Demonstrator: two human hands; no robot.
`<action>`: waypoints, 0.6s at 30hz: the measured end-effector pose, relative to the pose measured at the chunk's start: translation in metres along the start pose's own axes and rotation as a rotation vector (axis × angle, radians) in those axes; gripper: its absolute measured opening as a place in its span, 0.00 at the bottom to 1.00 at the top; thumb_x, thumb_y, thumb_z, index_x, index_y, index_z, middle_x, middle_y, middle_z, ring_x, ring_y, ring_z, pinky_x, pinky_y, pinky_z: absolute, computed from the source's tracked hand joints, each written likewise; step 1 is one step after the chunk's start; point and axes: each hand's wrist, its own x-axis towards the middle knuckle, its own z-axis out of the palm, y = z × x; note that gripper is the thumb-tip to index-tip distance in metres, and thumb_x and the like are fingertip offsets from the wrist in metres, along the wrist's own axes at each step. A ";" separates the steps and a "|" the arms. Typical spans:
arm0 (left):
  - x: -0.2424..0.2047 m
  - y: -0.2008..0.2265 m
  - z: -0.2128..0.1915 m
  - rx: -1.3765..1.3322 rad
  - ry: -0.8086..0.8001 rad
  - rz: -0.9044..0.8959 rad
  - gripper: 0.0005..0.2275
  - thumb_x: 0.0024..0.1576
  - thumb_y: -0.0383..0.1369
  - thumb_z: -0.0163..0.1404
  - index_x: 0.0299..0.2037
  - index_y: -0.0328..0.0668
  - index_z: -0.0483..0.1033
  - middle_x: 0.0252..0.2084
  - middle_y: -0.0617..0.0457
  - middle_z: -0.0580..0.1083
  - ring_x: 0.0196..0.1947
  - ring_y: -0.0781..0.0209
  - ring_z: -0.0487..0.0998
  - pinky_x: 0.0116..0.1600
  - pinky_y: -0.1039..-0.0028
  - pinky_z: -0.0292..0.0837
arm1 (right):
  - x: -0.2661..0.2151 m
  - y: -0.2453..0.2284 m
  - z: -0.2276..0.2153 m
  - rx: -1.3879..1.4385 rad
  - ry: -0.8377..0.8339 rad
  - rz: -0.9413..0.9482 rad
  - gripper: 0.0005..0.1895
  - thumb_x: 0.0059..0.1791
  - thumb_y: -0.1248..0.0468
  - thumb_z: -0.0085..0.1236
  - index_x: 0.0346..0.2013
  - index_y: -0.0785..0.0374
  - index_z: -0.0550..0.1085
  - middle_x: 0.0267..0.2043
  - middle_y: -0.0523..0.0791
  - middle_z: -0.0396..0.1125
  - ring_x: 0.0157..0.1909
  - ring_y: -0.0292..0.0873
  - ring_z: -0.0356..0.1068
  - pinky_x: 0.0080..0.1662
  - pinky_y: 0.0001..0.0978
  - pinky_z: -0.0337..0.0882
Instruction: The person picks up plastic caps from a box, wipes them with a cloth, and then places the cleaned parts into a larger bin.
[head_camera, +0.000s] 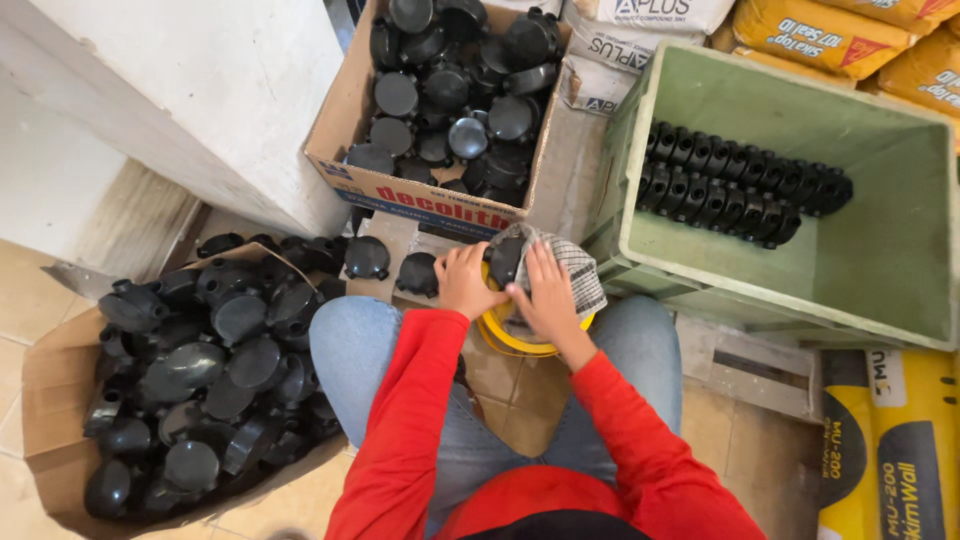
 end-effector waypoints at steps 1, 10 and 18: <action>-0.001 -0.001 0.007 -0.005 -0.002 0.000 0.35 0.29 0.47 0.52 0.51 0.49 0.61 0.46 0.58 0.65 0.48 0.60 0.61 0.54 0.56 0.49 | -0.007 -0.003 0.001 -0.004 -0.003 0.002 0.34 0.46 0.47 0.39 0.59 0.66 0.50 0.64 0.53 0.42 0.65 0.53 0.40 0.58 0.54 0.48; -0.005 -0.007 0.039 0.091 0.307 0.032 0.30 0.27 0.39 0.49 0.45 0.46 0.62 0.38 0.57 0.65 0.41 0.62 0.64 0.51 0.63 0.51 | 0.015 -0.011 0.001 -0.072 -0.086 -0.071 0.30 0.47 0.42 0.30 0.60 0.51 0.52 0.67 0.42 0.35 0.67 0.51 0.33 0.58 0.60 0.43; -0.011 0.002 0.055 -0.024 0.426 -0.161 0.36 0.21 0.53 0.53 0.42 0.46 0.63 0.32 0.53 0.65 0.36 0.55 0.67 0.43 0.59 0.61 | -0.024 -0.029 -0.017 0.293 0.005 0.116 0.36 0.46 0.49 0.38 0.61 0.66 0.45 0.66 0.54 0.31 0.66 0.54 0.37 0.58 0.59 0.44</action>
